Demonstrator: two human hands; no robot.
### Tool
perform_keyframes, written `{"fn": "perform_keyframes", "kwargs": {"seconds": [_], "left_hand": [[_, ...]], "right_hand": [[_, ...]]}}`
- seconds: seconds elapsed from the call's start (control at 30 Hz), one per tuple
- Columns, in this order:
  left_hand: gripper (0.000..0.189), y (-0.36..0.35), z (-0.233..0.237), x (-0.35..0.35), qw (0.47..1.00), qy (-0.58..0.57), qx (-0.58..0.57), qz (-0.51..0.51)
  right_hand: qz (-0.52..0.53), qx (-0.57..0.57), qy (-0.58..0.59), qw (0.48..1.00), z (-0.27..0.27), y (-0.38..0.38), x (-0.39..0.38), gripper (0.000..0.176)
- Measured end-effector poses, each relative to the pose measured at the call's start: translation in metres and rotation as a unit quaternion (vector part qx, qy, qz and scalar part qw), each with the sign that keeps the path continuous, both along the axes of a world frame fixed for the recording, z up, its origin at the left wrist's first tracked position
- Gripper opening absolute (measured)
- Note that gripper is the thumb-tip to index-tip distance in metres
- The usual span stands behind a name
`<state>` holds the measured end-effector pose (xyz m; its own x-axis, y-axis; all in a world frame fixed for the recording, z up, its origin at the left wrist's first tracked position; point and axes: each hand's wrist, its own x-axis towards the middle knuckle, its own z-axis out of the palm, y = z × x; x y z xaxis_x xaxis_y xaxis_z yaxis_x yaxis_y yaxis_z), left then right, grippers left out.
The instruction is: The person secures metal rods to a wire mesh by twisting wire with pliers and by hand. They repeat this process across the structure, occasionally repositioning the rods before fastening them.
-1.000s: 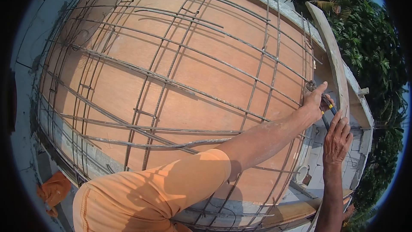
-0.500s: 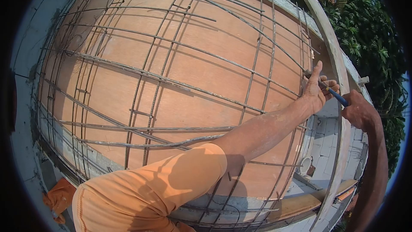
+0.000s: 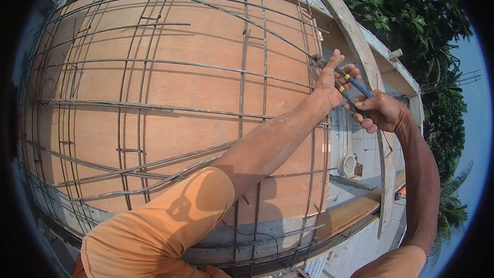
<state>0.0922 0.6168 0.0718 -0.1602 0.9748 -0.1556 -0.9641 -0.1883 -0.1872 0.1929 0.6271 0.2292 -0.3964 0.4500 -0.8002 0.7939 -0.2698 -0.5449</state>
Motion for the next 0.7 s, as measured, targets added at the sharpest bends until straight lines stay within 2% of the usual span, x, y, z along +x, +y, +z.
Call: {"fn": "perform_keyframes", "kwargs": {"seconds": [0.07, 0.13, 0.17, 0.2, 0.23, 0.27, 0.3, 0.33, 0.37, 0.4, 0.47, 0.57, 0.6, 0.67, 0.7], "left_hand": [[0.045, 0.007, -0.007, -0.003, 1.0, 0.015, 0.01, -0.009], [0.034, 0.01, -0.006, -0.002, 1.0, -0.012, -0.01, -0.013], [0.034, 0.011, -0.006, -0.001, 1.0, -0.013, -0.011, -0.012], [0.033, 0.009, -0.004, -0.001, 1.0, -0.014, -0.016, -0.012], [0.031, 0.009, -0.003, -0.002, 1.0, -0.015, -0.02, -0.01], [0.031, 0.009, -0.002, -0.003, 1.0, -0.018, -0.02, -0.008], [0.031, 0.01, -0.002, -0.003, 1.0, -0.012, -0.013, -0.01], [0.031, 0.012, -0.004, -0.002, 1.0, -0.005, -0.008, -0.011], [0.032, 0.014, -0.004, 0.001, 1.0, -0.008, -0.002, -0.008], [0.032, 0.016, -0.007, 0.002, 1.0, -0.007, -0.001, 0.005], [0.033, 0.014, -0.001, -0.001, 0.998, -0.047, -0.025, -0.015], [0.038, 0.019, 0.0, 0.003, 0.998, -0.06, -0.033, 0.01], [0.04, 0.027, -0.003, 0.007, 0.996, -0.081, -0.02, 0.007], [0.04, 0.021, -0.002, 0.004, 0.997, -0.08, 0.013, 0.016], [0.048, 0.018, 0.001, 0.001, 0.994, -0.103, 0.023, 0.017]], "right_hand": [[0.011, 0.013, -0.002, 1.0, -0.002, -0.003, -0.002, 0.026], [0.063, 0.097, -0.071, 0.991, -0.002, -0.007, -0.006, 0.053], [0.065, 0.096, -0.072, 0.991, 0.0, -0.012, -0.008, 0.053], [0.122, 0.237, -0.14, 0.953, 0.004, -0.022, -0.011, 0.067], [0.179, 0.373, -0.205, 0.887, 0.004, -0.031, -0.014, 0.081], [0.182, 0.373, -0.207, 0.886, -0.001, -0.046, -0.016, 0.081], [0.316, 0.536, -0.31, 0.719, -0.01, -0.065, -0.013, 0.088], [0.426, 0.653, -0.385, 0.494, -0.02, -0.081, -0.007, 0.094], [0.427, 0.673, -0.428, 0.425, -0.033, -0.089, -0.002, 0.09], [0.436, 0.678, -0.41, 0.427, -0.044, -0.085, 0.006, 0.09], [0.429, 0.832, -0.325, 0.133, -0.07, -0.047, 0.028, 0.069], [0.411, 0.824, -0.327, 0.212, -0.085, 0.001, 0.048, 0.055], [0.415, 0.825, -0.318, 0.216, -0.079, 0.007, 0.047, 0.055], [0.437, 0.776, -0.347, 0.294, -0.063, 0.011, 0.041, 0.052], [0.436, 0.761, -0.332, 0.348, -0.05, -0.007, 0.022, 0.049]]}}
